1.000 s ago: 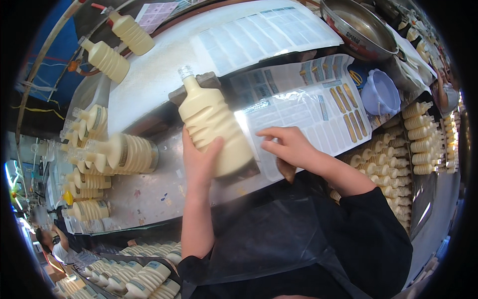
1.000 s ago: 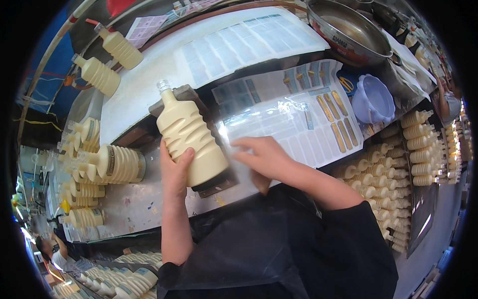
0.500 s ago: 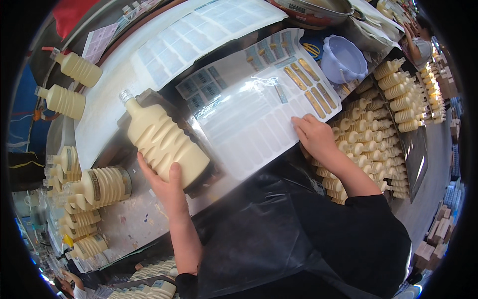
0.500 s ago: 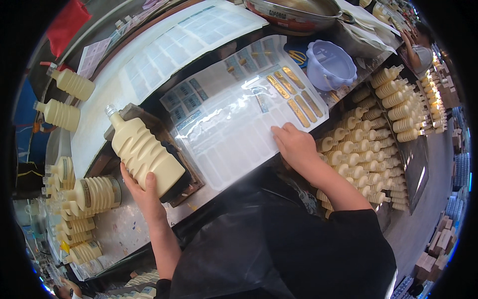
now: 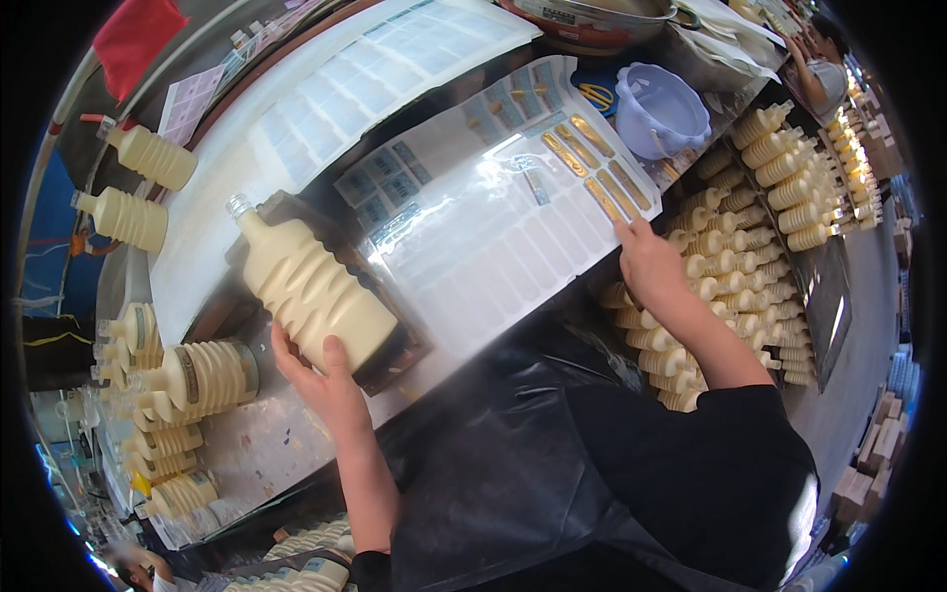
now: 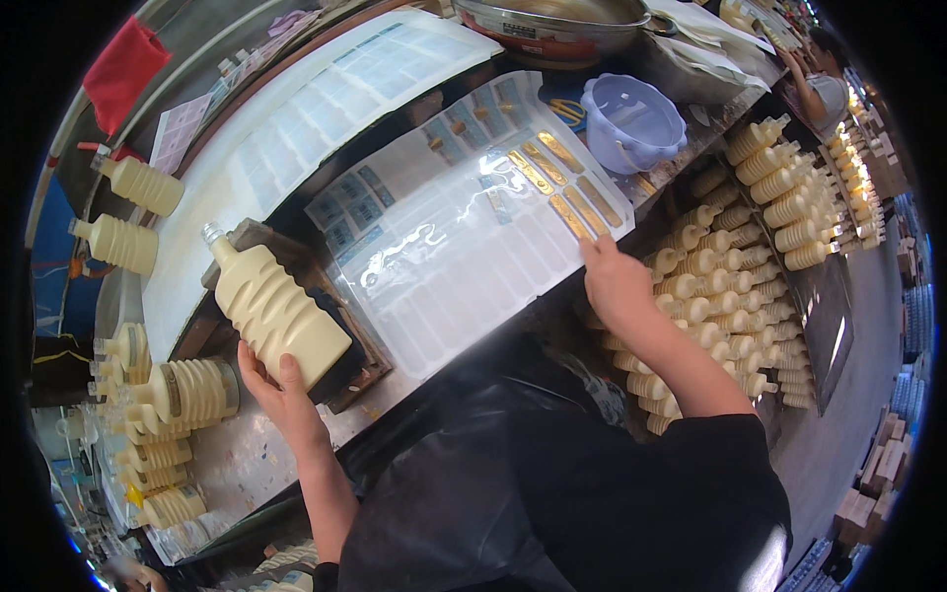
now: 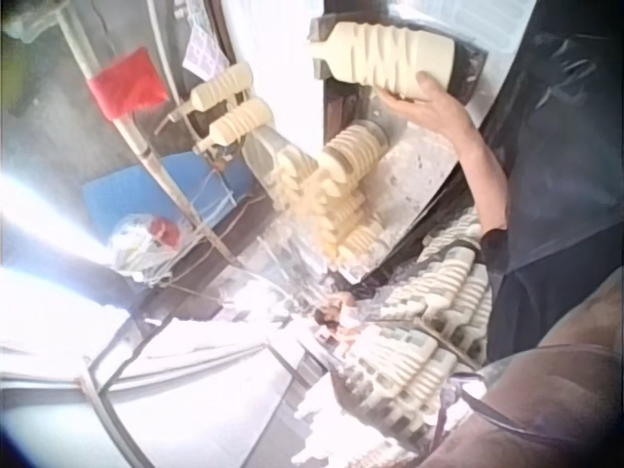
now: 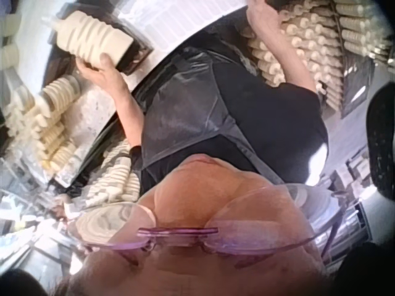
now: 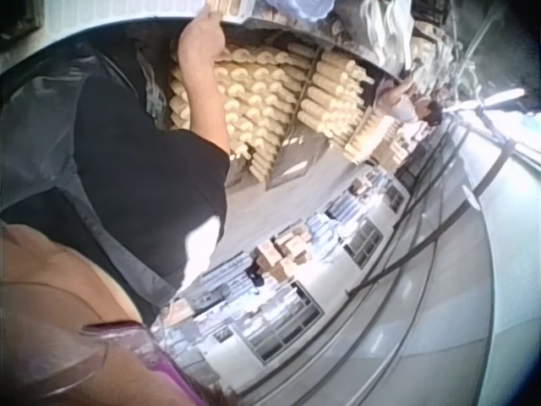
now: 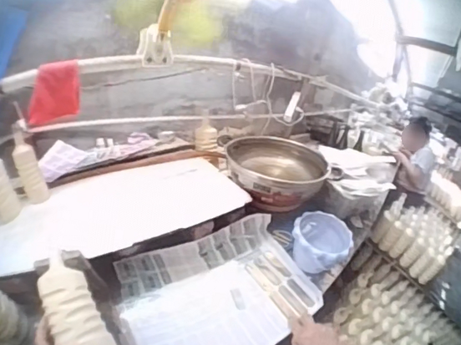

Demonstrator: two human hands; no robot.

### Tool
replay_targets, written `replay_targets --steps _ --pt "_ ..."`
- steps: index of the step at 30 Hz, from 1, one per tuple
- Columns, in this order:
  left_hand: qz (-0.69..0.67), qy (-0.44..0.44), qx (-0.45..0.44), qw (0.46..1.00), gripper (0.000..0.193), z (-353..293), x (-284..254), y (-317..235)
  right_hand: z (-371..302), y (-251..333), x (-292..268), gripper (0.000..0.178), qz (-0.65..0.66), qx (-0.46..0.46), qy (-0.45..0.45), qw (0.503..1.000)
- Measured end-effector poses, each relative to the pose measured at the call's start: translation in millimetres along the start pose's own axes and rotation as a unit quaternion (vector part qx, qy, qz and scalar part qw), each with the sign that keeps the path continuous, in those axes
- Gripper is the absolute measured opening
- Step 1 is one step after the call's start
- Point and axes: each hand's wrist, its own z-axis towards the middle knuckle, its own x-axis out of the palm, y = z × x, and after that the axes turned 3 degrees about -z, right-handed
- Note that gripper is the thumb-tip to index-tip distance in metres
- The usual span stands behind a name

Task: The person repeatedly picks up cream-colored plastic bottles, applies rectangular labels to their sides, smooths them down, and places the bottles back on the table. The process is repeated for multiple bottles in a continuous loop.

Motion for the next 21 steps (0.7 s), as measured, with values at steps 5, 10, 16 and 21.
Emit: replay_targets --steps 5,10,16,21 --pt "0.193 -0.066 0.175 0.963 0.066 -2.7 4.2 -23.2 -0.4 -18.4 0.3 0.049 0.050 -0.097 -0.091 0.990" --pt "0.154 -0.027 0.300 0.941 0.052 -0.1 30.1 -51.5 10.6 -43.9 21.0 0.039 0.021 -0.149 -0.126 0.980" --pt "0.077 0.107 0.320 0.938 0.028 -5.3 71.1 -67.2 20.3 -55.4 8.4 0.017 0.104 -0.184 -0.128 0.969" --pt "0.084 0.192 0.308 0.928 0.023 -7.0 110.5 -66.1 24.1 -48.8 -13.4 0.007 0.192 -0.106 -0.008 0.976"
